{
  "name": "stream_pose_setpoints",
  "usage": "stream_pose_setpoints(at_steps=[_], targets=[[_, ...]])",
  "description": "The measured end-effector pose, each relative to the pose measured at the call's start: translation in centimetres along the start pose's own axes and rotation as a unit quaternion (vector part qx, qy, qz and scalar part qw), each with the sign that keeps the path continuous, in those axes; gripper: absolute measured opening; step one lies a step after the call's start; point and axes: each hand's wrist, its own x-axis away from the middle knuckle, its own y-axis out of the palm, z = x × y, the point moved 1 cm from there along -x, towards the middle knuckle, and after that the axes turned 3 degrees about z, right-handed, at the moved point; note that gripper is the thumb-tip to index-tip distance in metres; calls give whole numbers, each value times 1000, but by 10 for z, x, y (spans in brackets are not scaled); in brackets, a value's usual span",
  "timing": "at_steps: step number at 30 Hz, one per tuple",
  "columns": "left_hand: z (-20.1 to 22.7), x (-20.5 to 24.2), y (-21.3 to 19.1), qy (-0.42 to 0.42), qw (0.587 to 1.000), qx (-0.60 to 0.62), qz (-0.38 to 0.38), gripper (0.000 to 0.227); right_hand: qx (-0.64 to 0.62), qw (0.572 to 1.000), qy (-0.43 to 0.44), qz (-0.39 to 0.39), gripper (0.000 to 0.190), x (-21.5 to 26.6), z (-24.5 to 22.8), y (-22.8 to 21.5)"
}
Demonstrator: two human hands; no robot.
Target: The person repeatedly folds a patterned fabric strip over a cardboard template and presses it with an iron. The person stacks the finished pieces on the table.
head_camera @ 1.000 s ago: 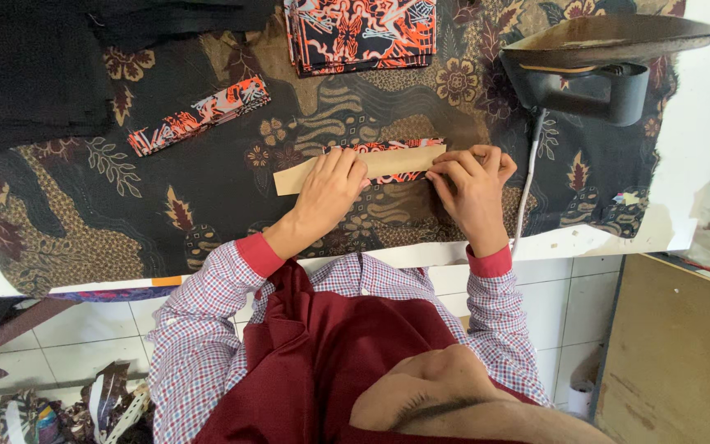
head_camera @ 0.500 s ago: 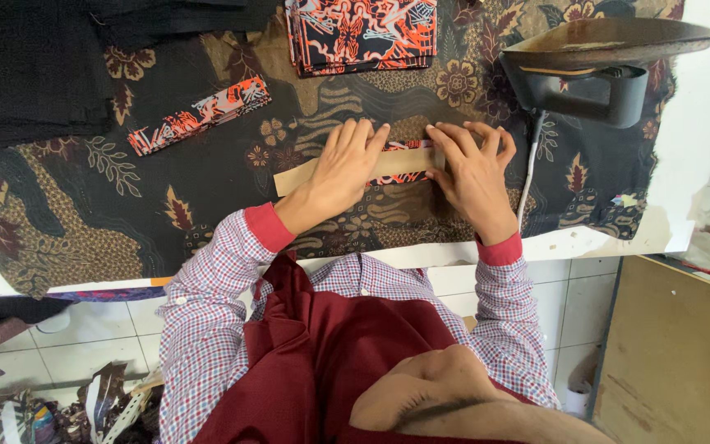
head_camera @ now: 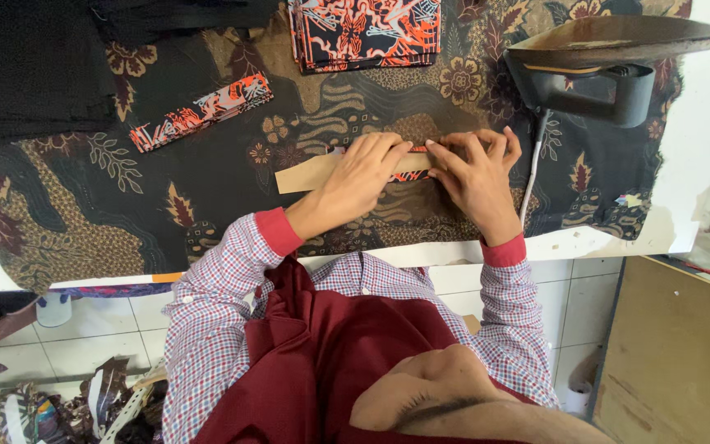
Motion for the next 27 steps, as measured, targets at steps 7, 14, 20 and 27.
stream_pose_setpoints(at_steps=[7,14,20,27], targets=[[1,3,27,12,993,-111,23,55,4,999,18,47,37,16,1,12],[-1,13,36,49,963,-265,29,49,-21,994,49,95,29,25,8,25],[-2,17,44,65,939,-338,15,51,-300,841,270,360,44,22,49,15],[0,18,43,74,929,-363,25,52,-459,800,208,325,19,-6,102,-30]])
